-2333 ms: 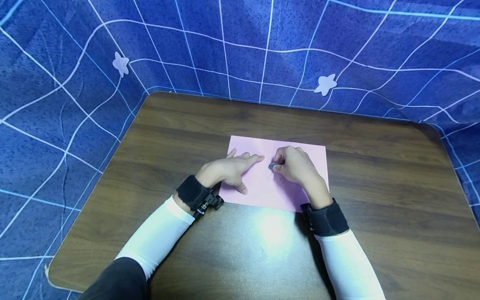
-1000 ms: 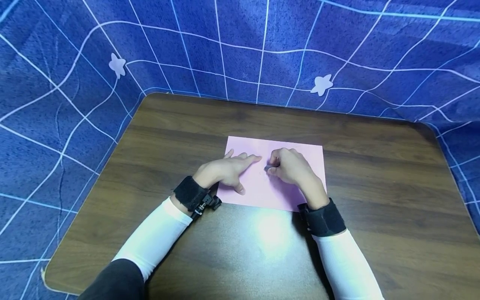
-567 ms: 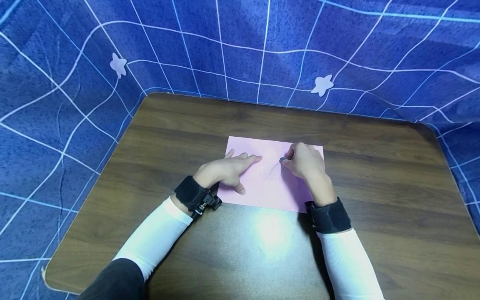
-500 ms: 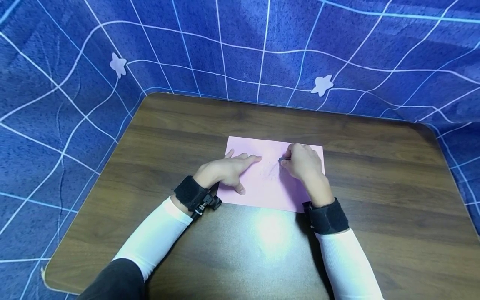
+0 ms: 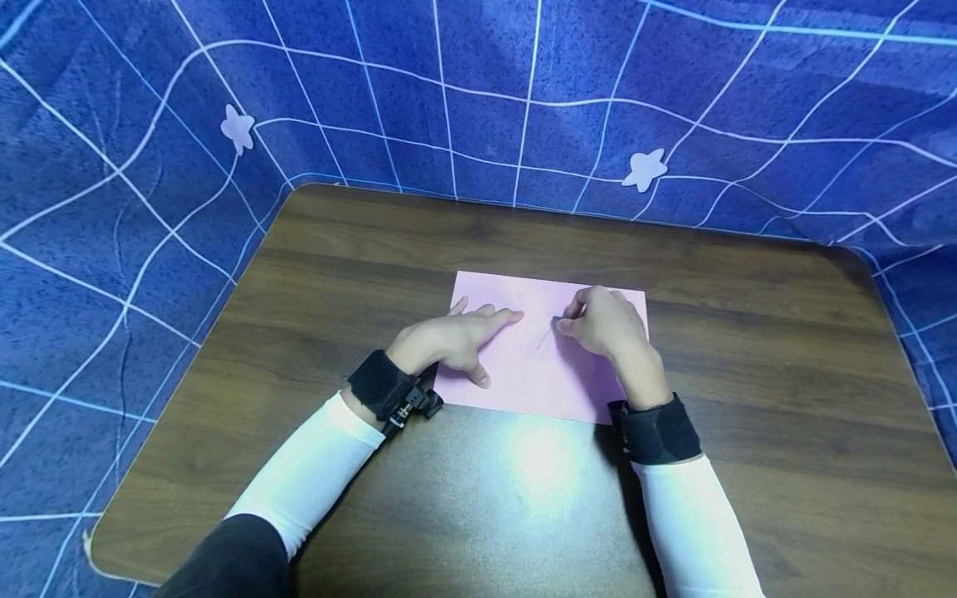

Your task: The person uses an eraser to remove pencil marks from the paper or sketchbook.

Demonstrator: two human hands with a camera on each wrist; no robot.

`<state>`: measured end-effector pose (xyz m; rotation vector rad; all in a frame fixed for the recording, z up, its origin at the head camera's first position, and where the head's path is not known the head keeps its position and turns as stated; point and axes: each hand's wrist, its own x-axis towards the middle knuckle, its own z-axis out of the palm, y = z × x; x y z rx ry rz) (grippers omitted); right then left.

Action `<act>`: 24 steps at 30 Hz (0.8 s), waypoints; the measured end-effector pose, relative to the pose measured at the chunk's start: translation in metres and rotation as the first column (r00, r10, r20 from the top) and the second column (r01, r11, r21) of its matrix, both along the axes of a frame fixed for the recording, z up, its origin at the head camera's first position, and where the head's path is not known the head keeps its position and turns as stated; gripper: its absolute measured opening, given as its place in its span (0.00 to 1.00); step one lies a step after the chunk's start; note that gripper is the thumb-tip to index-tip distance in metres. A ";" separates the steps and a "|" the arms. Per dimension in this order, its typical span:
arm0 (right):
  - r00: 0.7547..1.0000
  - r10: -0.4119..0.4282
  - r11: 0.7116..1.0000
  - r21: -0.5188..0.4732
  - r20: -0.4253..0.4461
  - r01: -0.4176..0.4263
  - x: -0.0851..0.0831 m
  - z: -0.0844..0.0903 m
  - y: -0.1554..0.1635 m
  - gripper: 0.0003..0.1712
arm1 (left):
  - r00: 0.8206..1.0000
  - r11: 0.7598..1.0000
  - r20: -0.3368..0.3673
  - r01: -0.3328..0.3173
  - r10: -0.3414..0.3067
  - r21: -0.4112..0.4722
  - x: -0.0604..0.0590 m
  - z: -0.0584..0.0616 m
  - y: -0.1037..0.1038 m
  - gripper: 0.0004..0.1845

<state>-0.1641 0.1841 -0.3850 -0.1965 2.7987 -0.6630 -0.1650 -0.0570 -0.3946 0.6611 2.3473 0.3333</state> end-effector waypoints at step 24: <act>0.999 -0.024 0.999 0.021 -0.048 0.025 0.002 0.001 -0.003 0.11 | 1.000 1.000 -0.012 0.013 -0.013 0.009 0.000 -0.001 0.000 0.63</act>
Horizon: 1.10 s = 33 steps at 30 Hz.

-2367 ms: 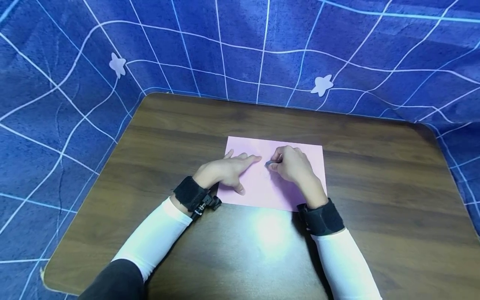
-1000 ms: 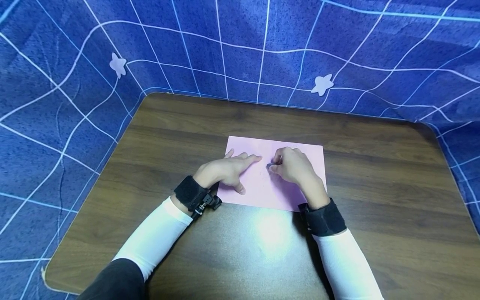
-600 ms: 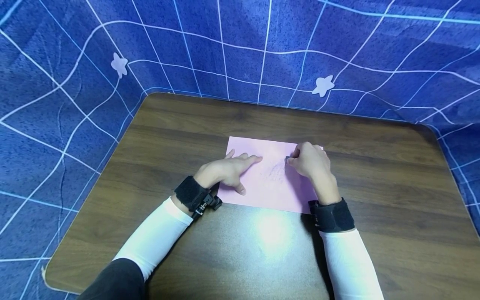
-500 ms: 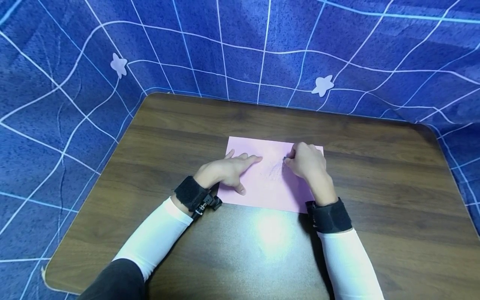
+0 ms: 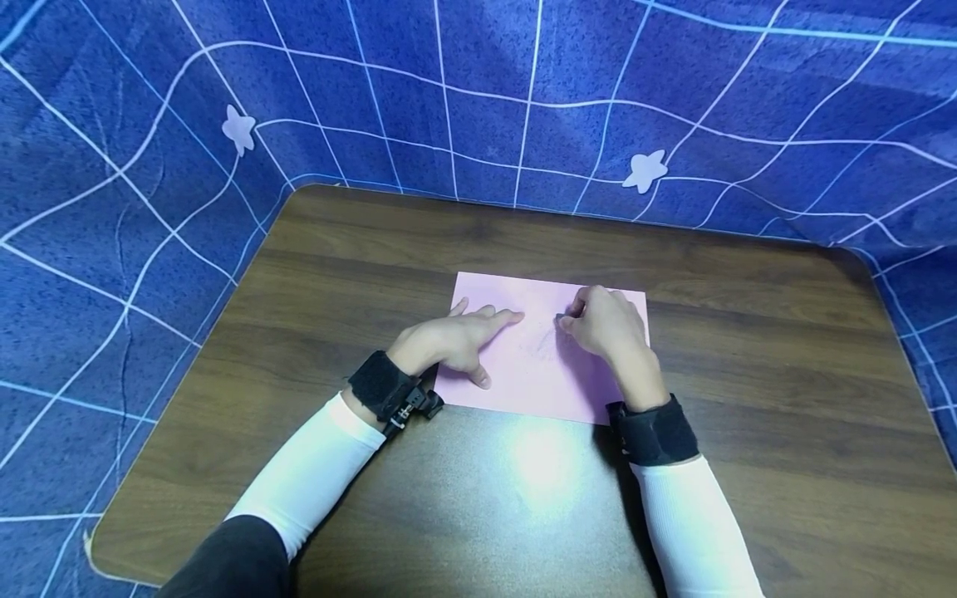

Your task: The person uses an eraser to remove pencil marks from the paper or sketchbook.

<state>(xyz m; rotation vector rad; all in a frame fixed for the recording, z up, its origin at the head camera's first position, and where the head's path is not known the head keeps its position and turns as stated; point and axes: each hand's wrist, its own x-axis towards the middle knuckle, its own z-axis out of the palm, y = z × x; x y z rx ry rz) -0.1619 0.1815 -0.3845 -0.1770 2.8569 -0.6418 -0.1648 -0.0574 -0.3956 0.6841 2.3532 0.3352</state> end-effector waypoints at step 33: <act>0.999 0.014 0.999 0.042 -0.030 -0.013 -0.003 0.001 0.012 0.11 | 1.000 1.000 -0.012 -0.007 0.007 0.002 0.001 0.000 0.000 0.63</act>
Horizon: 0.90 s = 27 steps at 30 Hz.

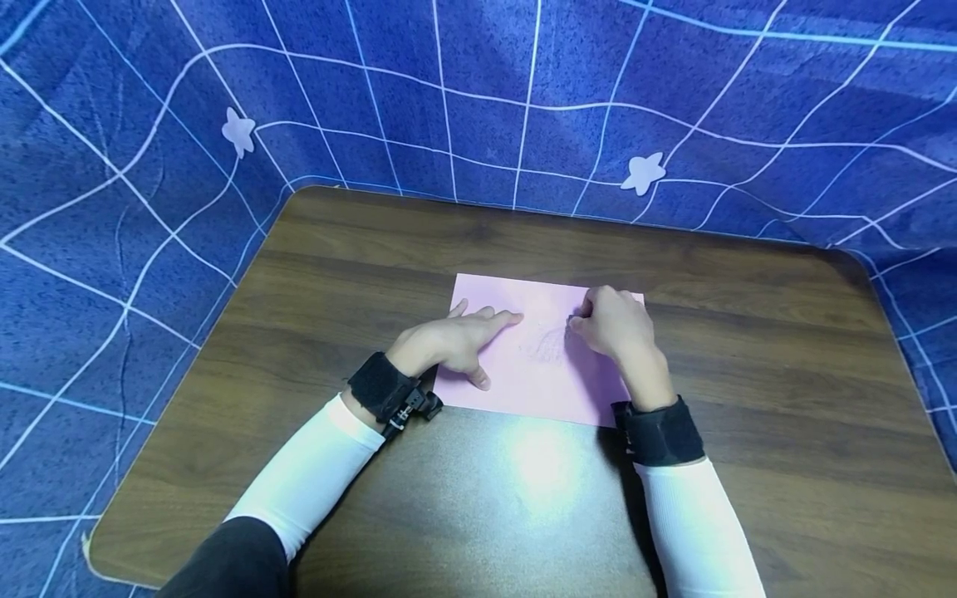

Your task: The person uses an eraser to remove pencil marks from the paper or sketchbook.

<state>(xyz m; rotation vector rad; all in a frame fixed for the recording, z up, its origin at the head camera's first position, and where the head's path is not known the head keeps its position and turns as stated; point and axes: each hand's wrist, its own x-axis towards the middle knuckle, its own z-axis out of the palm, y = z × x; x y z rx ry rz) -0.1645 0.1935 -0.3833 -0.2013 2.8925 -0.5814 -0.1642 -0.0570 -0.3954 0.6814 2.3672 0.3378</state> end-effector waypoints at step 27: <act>0.999 0.040 0.999 -0.004 0.013 -0.040 0.002 0.002 -0.007 0.10 | 1.000 1.000 0.011 -0.005 0.005 -0.006 0.000 0.001 0.001 0.62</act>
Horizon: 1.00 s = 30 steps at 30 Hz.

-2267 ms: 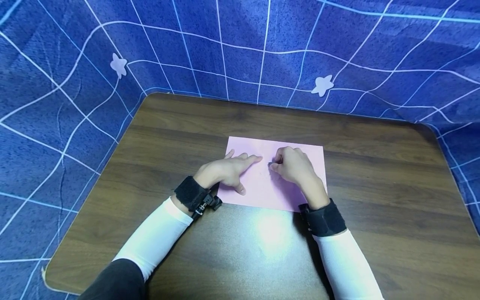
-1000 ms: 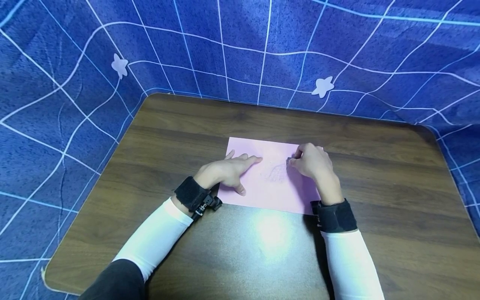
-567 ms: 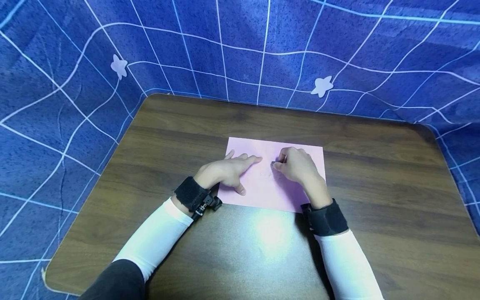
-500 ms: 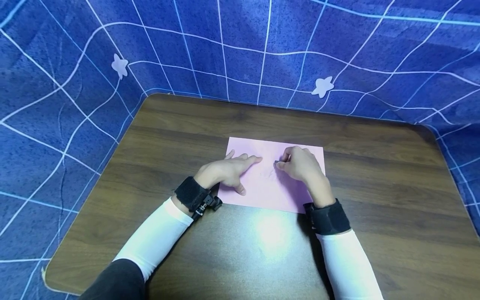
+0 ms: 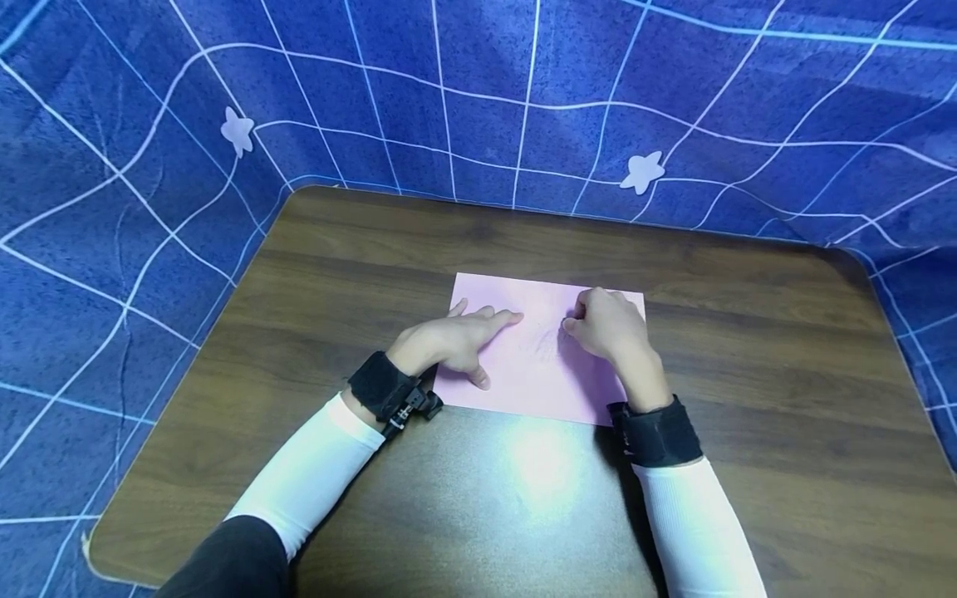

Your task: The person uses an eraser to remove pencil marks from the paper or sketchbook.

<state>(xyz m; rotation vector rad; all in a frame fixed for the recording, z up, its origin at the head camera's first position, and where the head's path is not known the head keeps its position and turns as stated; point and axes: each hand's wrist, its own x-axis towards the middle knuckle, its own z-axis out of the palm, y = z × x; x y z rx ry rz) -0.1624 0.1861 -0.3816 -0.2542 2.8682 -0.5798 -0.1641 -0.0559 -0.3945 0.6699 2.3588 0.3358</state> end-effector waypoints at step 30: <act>0.997 -0.049 0.994 -0.095 0.061 0.054 -0.005 -0.005 0.012 0.11 | 1.000 1.000 0.004 0.001 -0.001 0.003 0.000 -0.001 -0.001 0.63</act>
